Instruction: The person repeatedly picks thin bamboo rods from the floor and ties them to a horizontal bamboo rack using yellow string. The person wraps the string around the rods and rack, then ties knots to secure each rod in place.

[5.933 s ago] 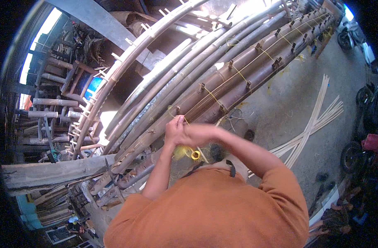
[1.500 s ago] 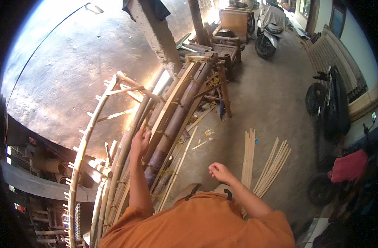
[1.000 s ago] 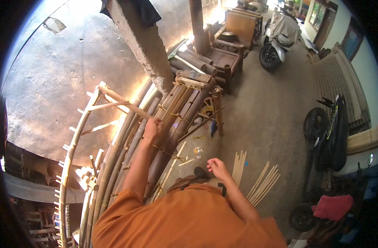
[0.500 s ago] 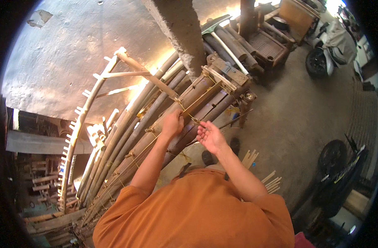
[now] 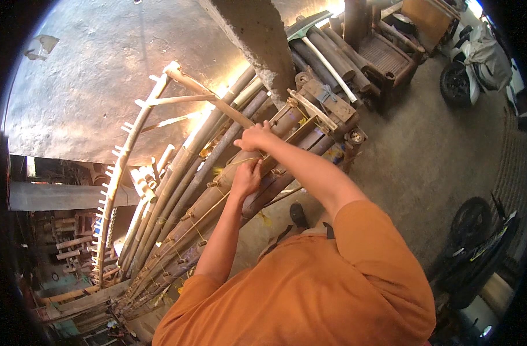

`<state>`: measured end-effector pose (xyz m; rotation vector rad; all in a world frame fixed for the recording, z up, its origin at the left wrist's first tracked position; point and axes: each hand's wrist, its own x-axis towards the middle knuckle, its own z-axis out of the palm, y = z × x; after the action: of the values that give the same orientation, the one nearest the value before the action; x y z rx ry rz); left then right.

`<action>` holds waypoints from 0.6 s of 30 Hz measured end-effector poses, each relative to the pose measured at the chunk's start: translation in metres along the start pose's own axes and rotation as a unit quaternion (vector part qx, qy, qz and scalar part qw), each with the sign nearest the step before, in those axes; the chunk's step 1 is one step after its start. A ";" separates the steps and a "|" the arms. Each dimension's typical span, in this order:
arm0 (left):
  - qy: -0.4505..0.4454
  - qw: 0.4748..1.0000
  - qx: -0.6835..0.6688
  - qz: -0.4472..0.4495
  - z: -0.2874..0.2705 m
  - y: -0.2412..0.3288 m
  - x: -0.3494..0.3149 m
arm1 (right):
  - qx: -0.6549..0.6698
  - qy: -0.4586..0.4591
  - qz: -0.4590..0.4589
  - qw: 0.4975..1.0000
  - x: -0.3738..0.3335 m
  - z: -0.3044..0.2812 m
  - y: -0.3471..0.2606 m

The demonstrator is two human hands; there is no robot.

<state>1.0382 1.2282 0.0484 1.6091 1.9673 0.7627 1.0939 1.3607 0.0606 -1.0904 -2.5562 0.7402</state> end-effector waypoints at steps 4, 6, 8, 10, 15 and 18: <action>-0.019 0.998 0.059 -0.006 0.004 -0.013 -0.004 | 0.503 -0.166 -0.078 0.845 -0.014 -0.030 -0.007; -0.017 0.996 0.079 0.031 0.014 -0.040 -0.008 | 0.331 -0.257 -0.216 0.882 -0.082 -0.055 -0.017; 0.023 0.994 0.032 -0.099 -0.001 0.008 -0.008 | 0.217 -0.377 -0.188 0.881 -0.149 -0.057 -0.003; 0.023 0.996 0.032 -0.075 0.000 0.011 -0.005 | 0.150 -0.203 -0.138 0.958 -0.180 0.027 0.043; 0.137 0.946 -0.290 -0.040 -0.041 0.024 0.073 | 0.245 -0.186 -0.092 0.947 -0.184 0.013 0.030; 0.139 0.980 -0.126 -0.064 -0.021 -0.058 0.133 | 0.235 -0.149 -0.131 0.952 -0.191 0.008 0.027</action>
<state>0.9574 1.3474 0.0208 1.2711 2.0404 1.1858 1.2370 1.2345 0.0310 -0.5065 -2.4814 1.4293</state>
